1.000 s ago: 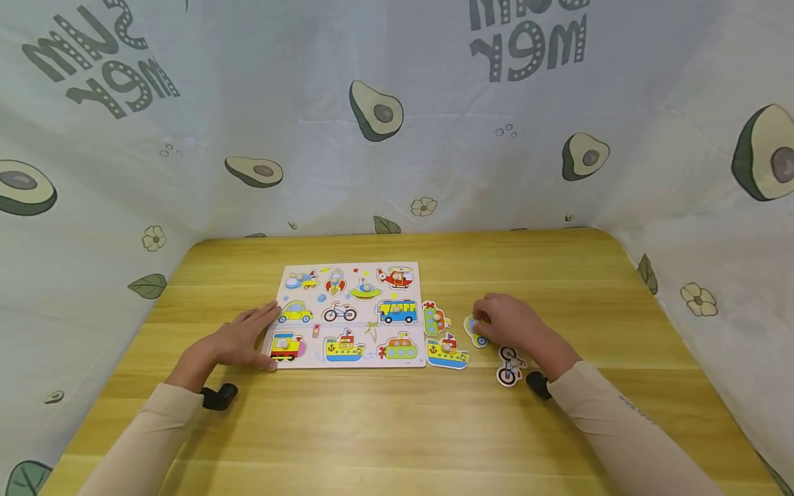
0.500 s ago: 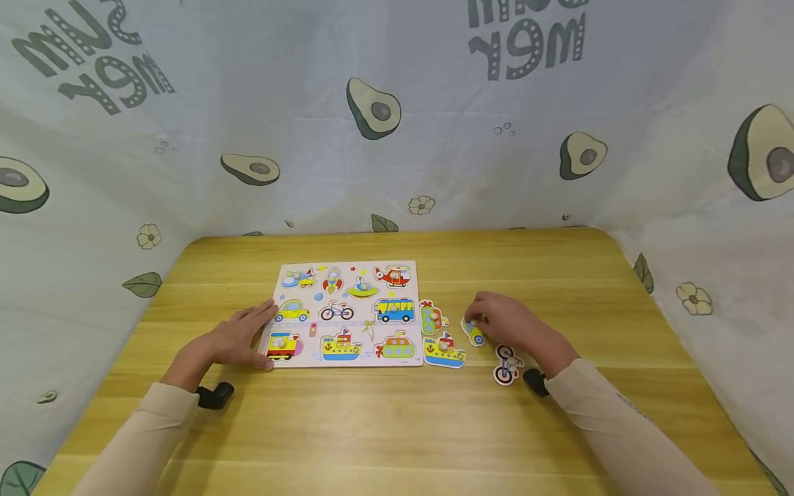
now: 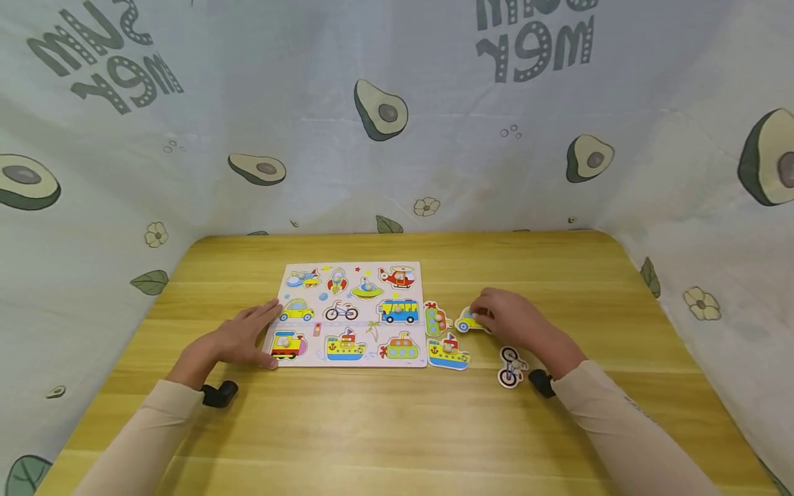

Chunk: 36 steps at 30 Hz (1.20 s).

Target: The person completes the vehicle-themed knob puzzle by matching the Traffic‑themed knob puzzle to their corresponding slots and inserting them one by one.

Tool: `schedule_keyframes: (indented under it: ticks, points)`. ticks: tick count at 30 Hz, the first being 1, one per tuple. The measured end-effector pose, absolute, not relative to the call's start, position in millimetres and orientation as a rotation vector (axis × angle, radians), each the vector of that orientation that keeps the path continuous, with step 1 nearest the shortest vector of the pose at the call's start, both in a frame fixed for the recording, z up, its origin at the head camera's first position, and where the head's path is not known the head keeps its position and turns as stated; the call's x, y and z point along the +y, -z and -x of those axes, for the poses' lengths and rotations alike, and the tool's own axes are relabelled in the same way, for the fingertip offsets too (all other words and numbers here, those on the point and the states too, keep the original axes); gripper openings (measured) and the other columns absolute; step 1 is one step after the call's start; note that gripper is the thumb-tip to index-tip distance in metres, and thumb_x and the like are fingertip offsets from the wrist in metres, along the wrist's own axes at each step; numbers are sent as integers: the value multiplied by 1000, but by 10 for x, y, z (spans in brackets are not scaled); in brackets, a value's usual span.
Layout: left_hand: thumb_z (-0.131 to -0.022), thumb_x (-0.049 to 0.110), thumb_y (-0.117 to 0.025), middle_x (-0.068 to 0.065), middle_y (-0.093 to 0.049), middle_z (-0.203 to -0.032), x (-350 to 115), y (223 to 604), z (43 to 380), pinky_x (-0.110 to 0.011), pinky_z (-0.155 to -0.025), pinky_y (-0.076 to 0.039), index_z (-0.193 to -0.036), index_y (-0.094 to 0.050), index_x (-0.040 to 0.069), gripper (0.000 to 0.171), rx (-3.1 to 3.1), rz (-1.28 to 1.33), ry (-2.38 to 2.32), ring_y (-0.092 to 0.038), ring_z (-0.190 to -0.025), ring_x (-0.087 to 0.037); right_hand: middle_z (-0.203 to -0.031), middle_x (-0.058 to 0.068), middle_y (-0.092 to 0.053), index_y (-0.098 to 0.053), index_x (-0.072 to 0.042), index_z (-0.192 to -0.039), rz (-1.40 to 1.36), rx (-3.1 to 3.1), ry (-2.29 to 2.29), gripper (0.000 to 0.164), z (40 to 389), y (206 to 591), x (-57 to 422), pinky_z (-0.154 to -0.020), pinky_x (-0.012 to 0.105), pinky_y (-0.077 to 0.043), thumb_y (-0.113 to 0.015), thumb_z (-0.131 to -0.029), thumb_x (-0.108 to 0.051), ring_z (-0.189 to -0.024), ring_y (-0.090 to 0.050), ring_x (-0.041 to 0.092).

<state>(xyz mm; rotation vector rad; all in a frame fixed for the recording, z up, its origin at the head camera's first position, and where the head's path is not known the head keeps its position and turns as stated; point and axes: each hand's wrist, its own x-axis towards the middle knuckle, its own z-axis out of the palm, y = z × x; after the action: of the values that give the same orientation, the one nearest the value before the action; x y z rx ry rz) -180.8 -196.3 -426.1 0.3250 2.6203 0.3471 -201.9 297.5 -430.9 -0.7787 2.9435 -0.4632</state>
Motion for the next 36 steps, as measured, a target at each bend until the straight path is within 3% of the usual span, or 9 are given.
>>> schedule_keyframes:
  ticks: [9, 16, 25, 31, 36]
  points:
    - [-71, 47, -85, -11, -14, -168, -1953, 4250, 1810, -77, -110, -22, -159, -22, 12, 113, 2621, -309, -361, -18, -149, -48, -90, 1, -64, -75, -8, -95, 820, 2983, 496, 8, 2010, 4229, 2957, -62, 25, -44, -73, -88, -10, -71, -50, 8]
    - [-71, 47, -85, -12, -14, -168, -1954, 4262, 1799, -78, -110, -22, -159, -22, 11, 113, 2620, -324, -364, -19, -148, -48, -98, 5, -64, -74, -10, -95, 829, 2982, 484, 8, 2034, 4140, 2825, -68, 30, -50, -74, -88, -14, -78, -56, 13]
    - [-71, 50, -84, -11, -13, -168, -1970, 4302, 1796, -77, -110, -21, -159, -21, 12, 115, 2621, -305, -359, -18, -149, -48, -103, 5, -66, -75, -10, -97, 953, 2978, 427, 10, 2174, 3963, 2403, -77, 37, -55, -74, -89, -16, -88, -62, 20]
    - [-70, 48, -85, -9, -13, -169, -1978, 4328, 1817, -76, -112, -21, -159, -21, 15, 114, 2626, -281, -375, -18, -149, -47, -106, 3, -66, -76, -12, -99, 1042, 2914, 446, 11, 2236, 3933, 2013, -79, 36, -56, -73, -90, -18, -90, -63, 18]
    - [-69, 48, -85, -10, -15, -168, -1987, 4324, 1829, -76, -111, -22, -159, -23, 15, 114, 2639, -281, -371, -19, -149, -48, -104, 2, -66, -75, -13, -97, 1149, 2870, 444, 9, 2289, 3954, 1665, -74, 31, -54, -72, -91, -19, -84, -61, 14]
